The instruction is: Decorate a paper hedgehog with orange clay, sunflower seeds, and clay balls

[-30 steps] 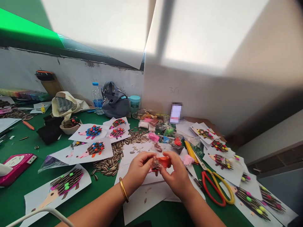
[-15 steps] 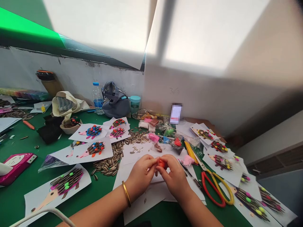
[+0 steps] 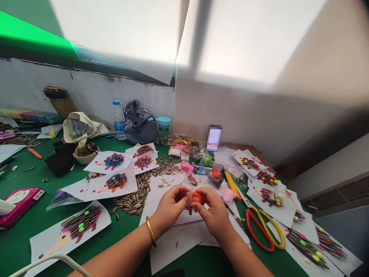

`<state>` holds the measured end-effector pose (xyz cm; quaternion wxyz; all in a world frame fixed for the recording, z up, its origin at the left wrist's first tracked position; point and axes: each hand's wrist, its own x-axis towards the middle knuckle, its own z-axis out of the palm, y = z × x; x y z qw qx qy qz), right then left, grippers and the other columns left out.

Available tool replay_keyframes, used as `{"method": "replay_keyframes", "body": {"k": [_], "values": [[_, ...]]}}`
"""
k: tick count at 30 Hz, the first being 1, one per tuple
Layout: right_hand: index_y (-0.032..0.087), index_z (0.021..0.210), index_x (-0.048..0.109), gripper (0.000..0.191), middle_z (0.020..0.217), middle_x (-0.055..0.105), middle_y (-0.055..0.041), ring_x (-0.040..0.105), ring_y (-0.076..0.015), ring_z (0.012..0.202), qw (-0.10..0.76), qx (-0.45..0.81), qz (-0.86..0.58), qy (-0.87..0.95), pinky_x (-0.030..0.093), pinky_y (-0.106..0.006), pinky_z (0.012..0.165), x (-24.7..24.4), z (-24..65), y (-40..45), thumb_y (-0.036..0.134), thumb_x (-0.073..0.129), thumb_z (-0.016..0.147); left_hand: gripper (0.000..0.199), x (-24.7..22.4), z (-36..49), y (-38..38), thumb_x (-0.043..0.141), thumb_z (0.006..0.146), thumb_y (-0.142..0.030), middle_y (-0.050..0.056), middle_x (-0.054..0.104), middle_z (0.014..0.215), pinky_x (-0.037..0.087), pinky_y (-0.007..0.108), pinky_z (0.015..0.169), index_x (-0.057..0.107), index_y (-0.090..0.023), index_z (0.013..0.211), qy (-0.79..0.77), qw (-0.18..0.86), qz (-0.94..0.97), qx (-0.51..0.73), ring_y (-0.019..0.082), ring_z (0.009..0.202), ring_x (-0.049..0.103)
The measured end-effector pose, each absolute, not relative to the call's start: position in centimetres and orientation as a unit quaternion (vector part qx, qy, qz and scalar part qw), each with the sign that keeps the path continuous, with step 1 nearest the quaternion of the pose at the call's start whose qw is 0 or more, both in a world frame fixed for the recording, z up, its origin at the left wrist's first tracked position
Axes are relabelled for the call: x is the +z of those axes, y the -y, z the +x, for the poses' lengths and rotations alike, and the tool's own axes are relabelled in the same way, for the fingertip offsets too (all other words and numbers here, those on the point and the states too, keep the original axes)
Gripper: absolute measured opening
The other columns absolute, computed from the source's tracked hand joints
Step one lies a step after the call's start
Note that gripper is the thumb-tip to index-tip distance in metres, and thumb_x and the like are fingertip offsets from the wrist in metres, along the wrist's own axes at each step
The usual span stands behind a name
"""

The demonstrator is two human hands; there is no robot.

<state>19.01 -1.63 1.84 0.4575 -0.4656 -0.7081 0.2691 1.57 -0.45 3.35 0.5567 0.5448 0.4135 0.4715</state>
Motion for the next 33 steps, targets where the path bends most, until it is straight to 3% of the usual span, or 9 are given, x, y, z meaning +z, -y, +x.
{"method": "replay_keyframes", "body": {"k": [5, 11, 17, 22, 27, 30, 33], "values": [[0.022, 0.112, 0.059, 0.026, 0.103, 0.063, -0.0063, 0.060, -0.0177, 0.080, 0.440, 0.258, -0.481, 0.713, 0.050, -0.031, 0.073, 2.3, 19.4, 1.3, 0.028, 0.063, 0.086, 0.004, 3.1, 0.5, -0.5, 0.061, 0.075, -0.020, -0.001, 0.060, 0.076, 0.047, 0.025, 0.066, 0.061, -0.019, 0.079, -0.469, 0.478, 0.546, 0.504, 0.013, 0.070, 0.057], [0.023, 0.101, 0.064, 0.014, 0.096, 0.064, -0.0048, 0.059, -0.0163, 0.076, 0.427, 0.280, -0.458, 0.728, 0.050, -0.030, 0.072, 2.9, 19.2, 1.5, 0.023, 0.056, 0.090, 0.024, 3.0, 0.1, -0.6, 0.052, 0.081, -0.018, 0.004, 0.063, 0.084, 0.047, 0.031, 0.078, 0.075, -0.022, 0.085, -0.473, 0.375, 0.671, 0.430, 0.018, 0.083, 0.060], [0.026, 0.118, 0.061, 0.028, 0.104, 0.062, -0.0058, 0.060, -0.0169, 0.081, 0.450, 0.254, -0.454, 0.726, 0.052, -0.031, 0.074, 2.4, 19.1, 1.5, 0.023, 0.056, 0.091, 0.030, 3.3, 0.3, -0.5, 0.049, 0.082, -0.018, 0.005, 0.062, 0.084, 0.048, 0.033, 0.079, 0.076, -0.022, 0.095, -0.486, 0.384, 0.675, 0.402, 0.019, 0.083, 0.060], [0.027, 0.112, 0.065, 0.022, 0.109, 0.059, -0.0075, 0.059, -0.0196, 0.094, 0.457, 0.282, -0.425, 0.728, 0.053, -0.032, 0.078, 2.4, 19.3, 1.5, 0.027, 0.056, 0.092, 0.033, 3.8, 0.2, -0.3, 0.050, 0.083, -0.022, 0.007, 0.066, 0.095, 0.048, 0.036, 0.088, 0.074, -0.021, 0.105, -0.473, 0.450, 0.622, 0.433, 0.021, 0.094, 0.061], [0.022, 0.094, 0.063, 0.011, 0.093, 0.060, -0.0050, 0.057, -0.0180, 0.082, 0.473, 0.268, -0.442, 0.713, 0.049, -0.032, 0.074, 2.2, 19.1, 1.5, 0.030, 0.054, 0.092, 0.028, 4.7, 0.6, 0.3, 0.061, 0.082, -0.040, 0.008, 0.069, 0.100, 0.054, 0.031, 0.071, 0.075, -0.020, 0.096, -0.426, 0.549, 0.578, 0.427, 0.022, 0.087, 0.065], [0.021, 0.086, 0.056, 0.008, 0.085, 0.058, -0.0022, 0.053, -0.0157, 0.073, 0.476, 0.279, -0.462, 0.694, 0.046, -0.030, 0.068, 2.0, 18.7, 1.6, 0.028, 0.058, 0.089, 0.024, 4.6, 1.2, 0.5, 0.069, 0.076, -0.040, 0.007, 0.070, 0.086, 0.053, 0.029, 0.058, 0.074, -0.018, 0.082, -0.432, 0.568, 0.538, 0.448, 0.020, 0.072, 0.066], [0.022, 0.087, 0.054, 0.007, 0.085, 0.057, -0.0017, 0.053, -0.0159, 0.076, 0.468, 0.294, -0.460, 0.694, 0.045, -0.031, 0.071, 2.1, 18.1, 1.9, 0.025, 0.059, 0.088, 0.018, 4.2, 1.7, 0.5, 0.073, 0.070, -0.035, 0.003, 0.068, 0.071, 0.053, 0.028, 0.056, 0.069, -0.018, 0.073, -0.436, 0.566, 0.516, 0.473, 0.018, 0.063, 0.064]]}}
